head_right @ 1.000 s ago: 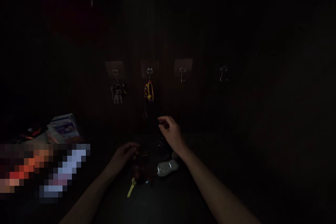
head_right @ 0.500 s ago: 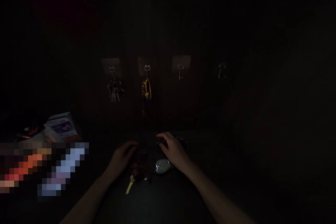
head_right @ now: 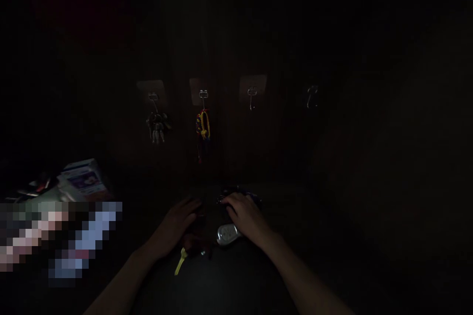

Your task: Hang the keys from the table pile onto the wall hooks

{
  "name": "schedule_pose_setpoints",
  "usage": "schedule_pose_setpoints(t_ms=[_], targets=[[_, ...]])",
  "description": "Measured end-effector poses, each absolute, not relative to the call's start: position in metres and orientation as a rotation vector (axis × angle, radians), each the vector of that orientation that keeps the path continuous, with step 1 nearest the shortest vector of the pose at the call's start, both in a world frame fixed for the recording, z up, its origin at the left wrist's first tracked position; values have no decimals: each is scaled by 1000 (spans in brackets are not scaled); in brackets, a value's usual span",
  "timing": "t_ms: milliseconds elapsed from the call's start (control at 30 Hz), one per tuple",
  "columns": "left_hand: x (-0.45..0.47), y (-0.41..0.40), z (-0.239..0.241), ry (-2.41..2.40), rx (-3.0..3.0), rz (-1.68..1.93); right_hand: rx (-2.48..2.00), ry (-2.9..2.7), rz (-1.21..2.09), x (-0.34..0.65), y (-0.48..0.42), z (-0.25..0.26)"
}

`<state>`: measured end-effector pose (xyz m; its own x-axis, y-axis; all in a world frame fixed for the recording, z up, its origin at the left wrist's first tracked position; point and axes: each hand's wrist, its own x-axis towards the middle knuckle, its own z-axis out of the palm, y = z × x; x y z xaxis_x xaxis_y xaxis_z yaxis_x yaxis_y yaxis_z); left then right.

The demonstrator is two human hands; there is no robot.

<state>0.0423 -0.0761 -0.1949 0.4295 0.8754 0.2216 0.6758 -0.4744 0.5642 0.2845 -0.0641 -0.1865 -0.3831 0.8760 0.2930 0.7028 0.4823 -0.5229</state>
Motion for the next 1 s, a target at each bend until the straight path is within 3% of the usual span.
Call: schedule_pose_setpoints(t_ms=[267, 467, 1000], targets=[[31, -73, -190, 1596, 2313, 861, -1344, -2240, 371, 284, -67, -182], [17, -71, -181, 1852, 2298, 790, -1341, -2228, 405, 286, -66, -182], [13, -69, -189, 1885, 2276, 751, -1326, -1863, 477, 302, -63, -166]])
